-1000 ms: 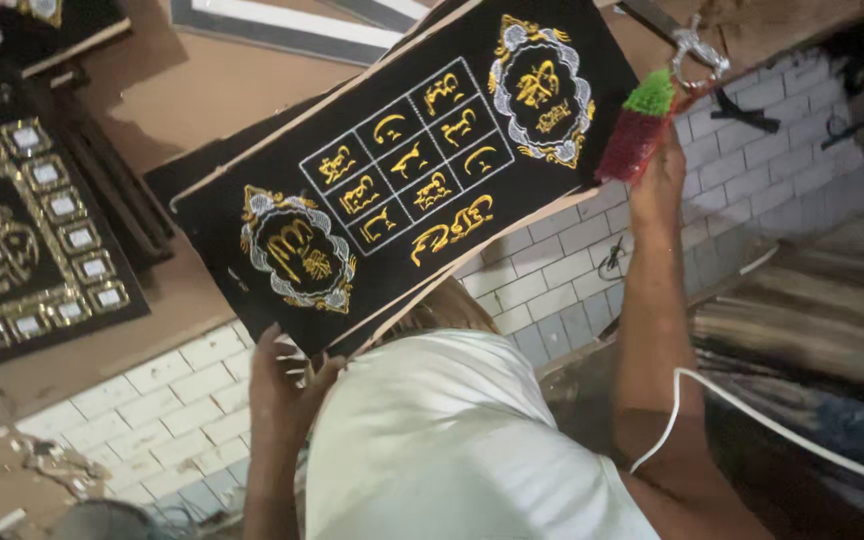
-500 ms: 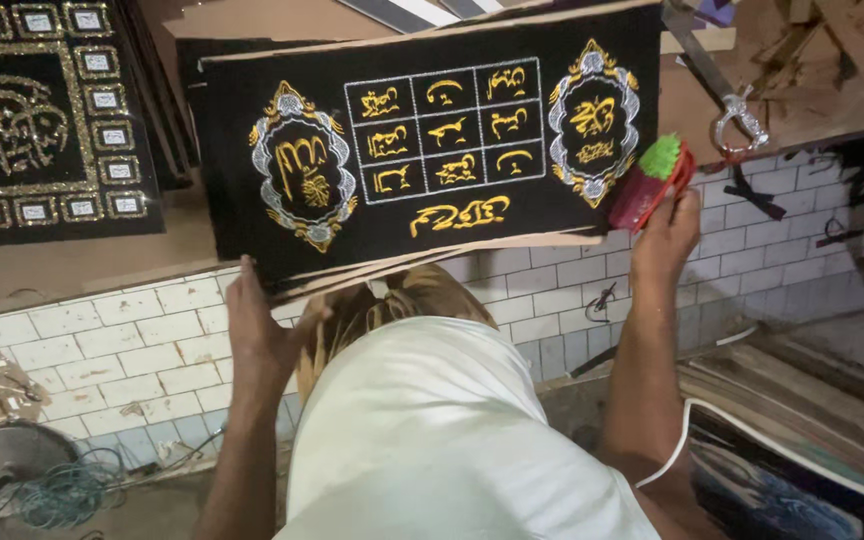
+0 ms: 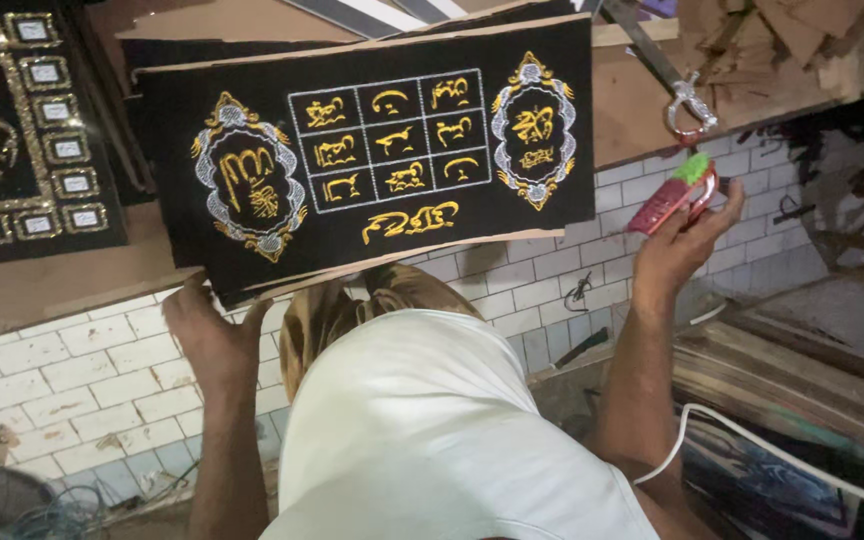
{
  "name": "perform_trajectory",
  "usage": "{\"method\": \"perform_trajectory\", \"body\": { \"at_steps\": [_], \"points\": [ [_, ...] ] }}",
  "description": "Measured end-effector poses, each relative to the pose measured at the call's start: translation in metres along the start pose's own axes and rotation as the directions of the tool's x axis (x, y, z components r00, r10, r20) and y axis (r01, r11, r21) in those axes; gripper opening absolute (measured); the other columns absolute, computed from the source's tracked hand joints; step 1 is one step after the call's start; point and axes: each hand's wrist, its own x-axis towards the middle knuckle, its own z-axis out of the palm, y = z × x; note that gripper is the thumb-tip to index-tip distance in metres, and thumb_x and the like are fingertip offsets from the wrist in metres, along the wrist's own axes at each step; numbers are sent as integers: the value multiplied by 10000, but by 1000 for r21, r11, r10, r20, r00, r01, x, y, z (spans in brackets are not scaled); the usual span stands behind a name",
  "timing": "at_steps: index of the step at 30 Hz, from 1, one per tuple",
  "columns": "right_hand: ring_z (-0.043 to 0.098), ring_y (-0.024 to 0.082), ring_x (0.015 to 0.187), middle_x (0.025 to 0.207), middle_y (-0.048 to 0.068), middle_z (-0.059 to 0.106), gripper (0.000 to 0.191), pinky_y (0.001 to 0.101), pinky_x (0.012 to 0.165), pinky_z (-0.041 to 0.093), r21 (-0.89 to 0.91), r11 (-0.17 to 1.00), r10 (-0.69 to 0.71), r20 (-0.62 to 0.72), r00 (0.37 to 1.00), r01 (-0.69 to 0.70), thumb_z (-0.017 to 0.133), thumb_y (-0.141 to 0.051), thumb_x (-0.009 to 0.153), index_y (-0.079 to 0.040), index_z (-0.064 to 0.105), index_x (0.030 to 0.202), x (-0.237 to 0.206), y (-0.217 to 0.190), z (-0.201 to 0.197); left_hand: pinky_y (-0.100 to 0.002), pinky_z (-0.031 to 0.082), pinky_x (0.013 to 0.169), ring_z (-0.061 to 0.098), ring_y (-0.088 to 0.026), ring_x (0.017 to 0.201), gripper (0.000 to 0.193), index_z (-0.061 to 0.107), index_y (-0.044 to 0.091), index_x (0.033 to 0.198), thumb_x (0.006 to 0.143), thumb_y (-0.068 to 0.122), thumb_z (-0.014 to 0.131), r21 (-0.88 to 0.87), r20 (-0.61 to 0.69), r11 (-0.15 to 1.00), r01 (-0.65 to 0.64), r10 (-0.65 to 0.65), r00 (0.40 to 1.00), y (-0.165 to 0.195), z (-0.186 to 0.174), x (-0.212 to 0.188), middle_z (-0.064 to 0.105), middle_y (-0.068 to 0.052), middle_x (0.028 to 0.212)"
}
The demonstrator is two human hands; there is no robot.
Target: The person holds black decorative calligraphy boards one at a time on the workbench and brushes dust off their surfaces with a red hand brush, then sets each board onto a stack. They work through several boards of different designs during the clip.
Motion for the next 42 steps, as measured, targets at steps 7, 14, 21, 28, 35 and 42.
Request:
{"method": "perform_trajectory", "body": {
  "at_steps": [7,14,21,28,35,42],
  "points": [
    [601,328,1116,1208,183,527,276,415,948,528,-330,933,-23,349,937,145,712,-106,964,-70,739,1237,1,-7,-14,-504,352,1210,327,-545,1466,1203,286,-79,1567,643,185,1010,175,37,949,-264,262,964,-7,-7,11,271,-390,1598],
    [543,404,983,1070,203,507,946,479,805,494,-308,833,-152,673,724,460,1018,-404,440,25,679,1212,3,-31,12,-512,442,1117,439,-523,1358,1220,275,-111,1553,595,140,987,134,31,955,-265,263,964,-8,-9,20,402,-357,1490],
    [627,289,1013,1107,89,591,514,447,824,533,-393,738,-168,680,714,549,983,-372,639,-77,763,998,10,-10,18,-492,525,890,613,-410,1115,943,430,16,1563,764,103,923,154,40,985,-73,67,997,6,-6,5,611,-220,1221],
    [624,331,947,1010,126,600,661,463,740,529,-423,797,-92,619,780,430,993,-496,469,-62,780,920,11,-11,18,-477,525,856,604,-434,1049,934,452,-60,1482,698,92,937,118,-24,981,-152,155,988,2,1,9,577,-263,1201],
    [628,322,959,1080,119,614,747,453,784,530,-286,798,-278,605,746,530,988,-439,445,-15,768,1020,21,-24,30,-465,553,790,716,-381,925,635,595,18,1208,709,166,959,99,60,995,2,-8,998,4,2,14,733,-183,1035],
    [620,320,880,987,118,594,657,453,717,505,-311,743,-310,625,717,592,988,-439,492,-18,768,946,20,-24,30,-440,566,775,735,-351,955,565,613,15,1191,743,163,923,-22,22,998,-55,55,998,1,1,15,761,-162,1042]
  ]
}}
